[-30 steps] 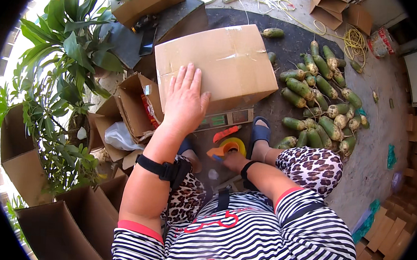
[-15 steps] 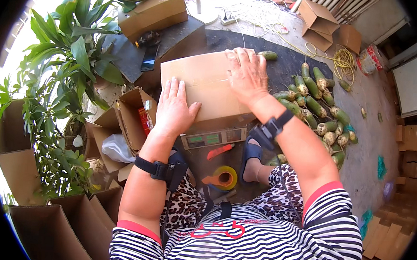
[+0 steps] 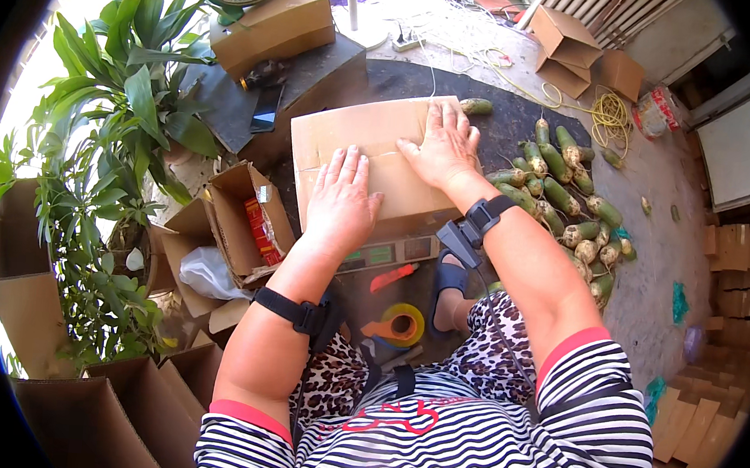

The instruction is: The person sits on the floor and packs green vegetables into a plastic bag. They then place the bag into a cardboard box and tie the box shut with a string.

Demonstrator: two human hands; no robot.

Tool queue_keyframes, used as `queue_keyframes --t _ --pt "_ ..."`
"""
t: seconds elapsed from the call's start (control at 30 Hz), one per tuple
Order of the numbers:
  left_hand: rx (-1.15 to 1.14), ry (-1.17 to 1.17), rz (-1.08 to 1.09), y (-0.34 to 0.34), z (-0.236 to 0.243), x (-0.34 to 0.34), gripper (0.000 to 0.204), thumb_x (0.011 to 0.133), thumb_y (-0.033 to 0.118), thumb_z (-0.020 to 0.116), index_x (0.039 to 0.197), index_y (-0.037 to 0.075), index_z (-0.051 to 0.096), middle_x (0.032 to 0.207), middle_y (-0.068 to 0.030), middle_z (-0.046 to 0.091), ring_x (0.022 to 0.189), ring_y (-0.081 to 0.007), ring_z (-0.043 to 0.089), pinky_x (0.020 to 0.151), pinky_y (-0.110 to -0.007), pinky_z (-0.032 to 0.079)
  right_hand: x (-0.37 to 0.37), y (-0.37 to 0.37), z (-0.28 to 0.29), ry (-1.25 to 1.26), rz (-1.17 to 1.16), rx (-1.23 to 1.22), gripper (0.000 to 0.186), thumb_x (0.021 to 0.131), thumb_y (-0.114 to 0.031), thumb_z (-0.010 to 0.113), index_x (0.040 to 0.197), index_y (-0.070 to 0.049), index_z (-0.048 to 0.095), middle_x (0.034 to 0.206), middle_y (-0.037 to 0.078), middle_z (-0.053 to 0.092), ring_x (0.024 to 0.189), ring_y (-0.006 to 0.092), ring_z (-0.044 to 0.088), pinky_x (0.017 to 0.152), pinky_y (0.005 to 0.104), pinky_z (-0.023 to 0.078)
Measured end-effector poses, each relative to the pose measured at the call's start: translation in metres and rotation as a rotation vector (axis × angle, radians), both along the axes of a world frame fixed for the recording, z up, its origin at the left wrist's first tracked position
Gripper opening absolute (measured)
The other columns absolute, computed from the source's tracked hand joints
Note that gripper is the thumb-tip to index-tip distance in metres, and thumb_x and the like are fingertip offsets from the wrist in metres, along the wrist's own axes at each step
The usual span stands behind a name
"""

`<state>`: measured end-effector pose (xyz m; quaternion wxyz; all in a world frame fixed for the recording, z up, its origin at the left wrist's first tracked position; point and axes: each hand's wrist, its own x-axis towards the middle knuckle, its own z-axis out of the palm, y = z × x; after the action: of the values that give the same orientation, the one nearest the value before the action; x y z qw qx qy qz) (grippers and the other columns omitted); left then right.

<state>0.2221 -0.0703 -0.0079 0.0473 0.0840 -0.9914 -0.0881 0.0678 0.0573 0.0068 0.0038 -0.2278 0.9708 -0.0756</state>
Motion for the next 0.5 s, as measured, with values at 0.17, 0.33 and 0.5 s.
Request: queue_keyframes --t 0.17,0.33,0.5 --pt "0.021 -0.027 -0.031 -0.006 0.009 0.002 0.063 0.093 0.037 0.052 0.143 0.002 0.04 0.154 -0.0136 0.03 0.145 -0.0266 0.023 0.118 -0.041 0.019 -0.016 0.036 -0.005 0.062 -0.121 -0.074 0.1 0.077 -0.056 0.067 0.15 -0.004 0.022 0.153 0.017 0.026 0.141 0.0339 0.024 0.113 0.0509 0.018" --pt "0.023 -0.011 -0.032 -0.013 0.011 0.004 0.064 0.092 0.039 0.054 0.143 0.004 0.041 0.154 -0.0128 0.031 0.144 -0.0263 0.024 0.117 -0.043 0.02 -0.03 0.059 -0.002 0.069 -0.14 0.049 0.094 0.08 -0.058 0.063 0.149 -0.008 0.026 0.15 0.016 0.033 0.138 0.0334 0.029 0.111 0.0502 0.021" --pt "0.064 0.036 0.069 -0.032 0.011 0.005 0.07 0.088 0.043 0.06 0.142 0.002 0.041 0.153 -0.0168 0.031 0.144 -0.0303 0.023 0.117 -0.045 0.021 -0.04 0.12 0.016 -0.056 -0.148 0.483 0.077 0.085 -0.041 0.066 0.147 -0.011 0.032 0.148 0.015 0.038 0.136 0.0312 0.035 0.109 0.0478 0.026"
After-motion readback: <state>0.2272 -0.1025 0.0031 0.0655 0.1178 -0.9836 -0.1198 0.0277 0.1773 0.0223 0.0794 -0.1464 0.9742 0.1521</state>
